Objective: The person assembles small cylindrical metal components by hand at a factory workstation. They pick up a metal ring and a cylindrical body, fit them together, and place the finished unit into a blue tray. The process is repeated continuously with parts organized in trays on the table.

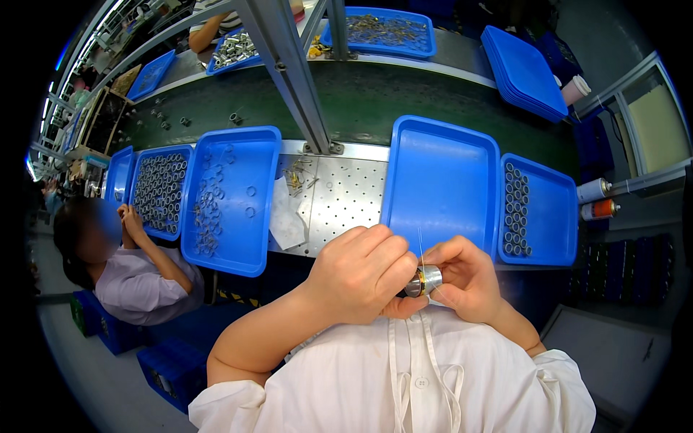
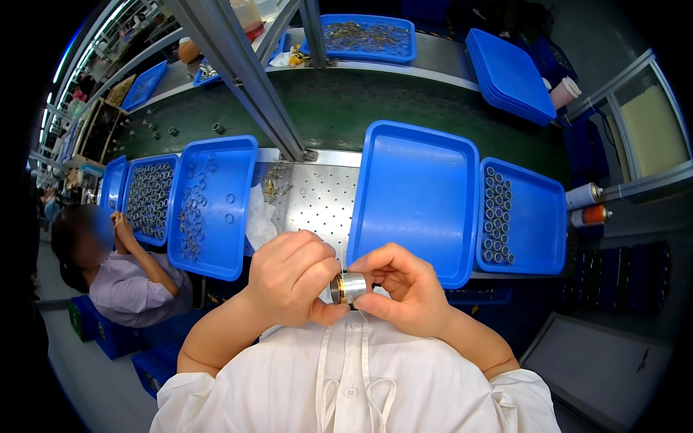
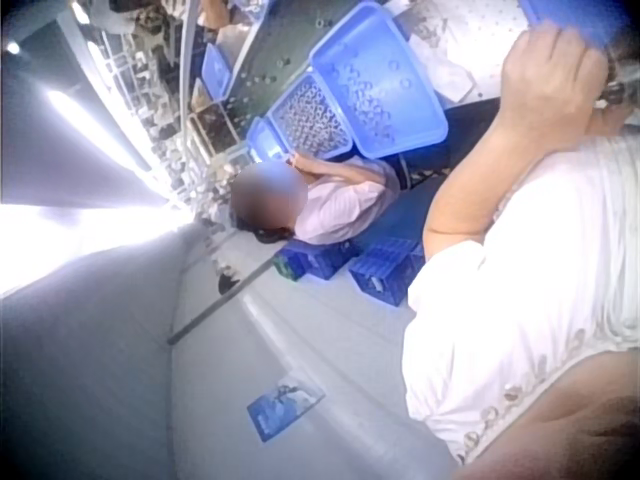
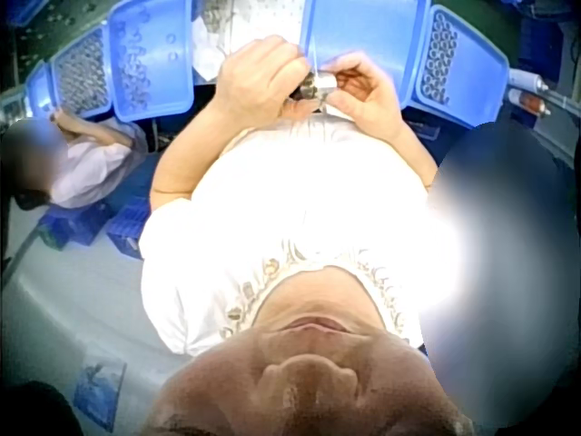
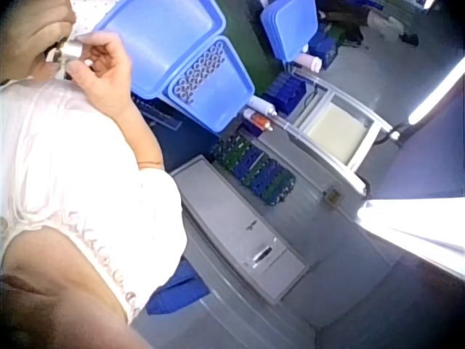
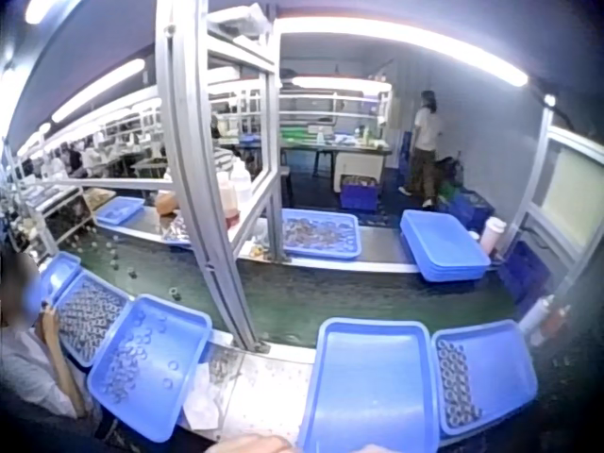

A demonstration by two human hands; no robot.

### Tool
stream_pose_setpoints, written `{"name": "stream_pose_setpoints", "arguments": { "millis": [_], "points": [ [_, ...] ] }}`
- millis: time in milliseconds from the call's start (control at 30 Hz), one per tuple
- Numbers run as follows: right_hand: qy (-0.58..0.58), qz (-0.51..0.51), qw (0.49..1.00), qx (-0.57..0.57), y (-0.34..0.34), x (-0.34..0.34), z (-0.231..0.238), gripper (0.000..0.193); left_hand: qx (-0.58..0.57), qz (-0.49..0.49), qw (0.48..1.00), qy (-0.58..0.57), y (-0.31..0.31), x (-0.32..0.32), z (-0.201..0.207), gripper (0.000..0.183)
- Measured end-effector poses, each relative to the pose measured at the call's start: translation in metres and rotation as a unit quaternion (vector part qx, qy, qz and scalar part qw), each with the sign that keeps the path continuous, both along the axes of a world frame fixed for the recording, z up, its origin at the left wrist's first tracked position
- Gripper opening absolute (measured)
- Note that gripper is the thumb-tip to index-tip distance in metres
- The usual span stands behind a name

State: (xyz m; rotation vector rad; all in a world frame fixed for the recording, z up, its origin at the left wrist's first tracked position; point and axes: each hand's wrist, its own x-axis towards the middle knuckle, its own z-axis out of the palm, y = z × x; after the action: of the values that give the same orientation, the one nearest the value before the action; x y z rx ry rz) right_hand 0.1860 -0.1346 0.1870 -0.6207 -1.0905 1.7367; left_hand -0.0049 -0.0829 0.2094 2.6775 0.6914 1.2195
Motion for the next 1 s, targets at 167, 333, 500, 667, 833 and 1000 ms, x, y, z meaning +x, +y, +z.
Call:
{"name": "stream_pose_setpoints", "arguments": {
  "millis": [167,333,500,667,833,1000],
  "points": [
    [-0.013,-0.015,1.0,0.023,-0.002,0.0,0.001,0.037,0.005,0.0,0.999,-0.036,-0.002,0.005,-0.006,0.036],
    [-0.015,-0.027,0.998,0.061,-0.002,0.001,-0.001,0.037,-0.011,-0.003,0.999,-0.045,-0.003,0.008,-0.006,0.037],
    [-0.025,-0.047,0.994,0.1,0.0,0.001,-0.001,0.035,-0.02,0.002,0.998,-0.058,-0.004,0.013,-0.004,0.042],
    [-0.049,-0.065,0.986,0.142,0.004,0.002,0.001,0.034,-0.061,-0.005,0.997,-0.047,-0.005,0.012,-0.002,0.037],
    [-0.134,-0.156,0.955,0.216,0.009,0.002,0.003,0.038,-0.238,-0.037,0.966,-0.089,-0.005,0.008,0.006,0.035],
    [-0.251,-0.206,0.897,0.299,0.013,0.003,0.009,0.039,-0.361,-0.032,0.919,-0.151,-0.01,0.008,0.006,0.04]
  ]
}}
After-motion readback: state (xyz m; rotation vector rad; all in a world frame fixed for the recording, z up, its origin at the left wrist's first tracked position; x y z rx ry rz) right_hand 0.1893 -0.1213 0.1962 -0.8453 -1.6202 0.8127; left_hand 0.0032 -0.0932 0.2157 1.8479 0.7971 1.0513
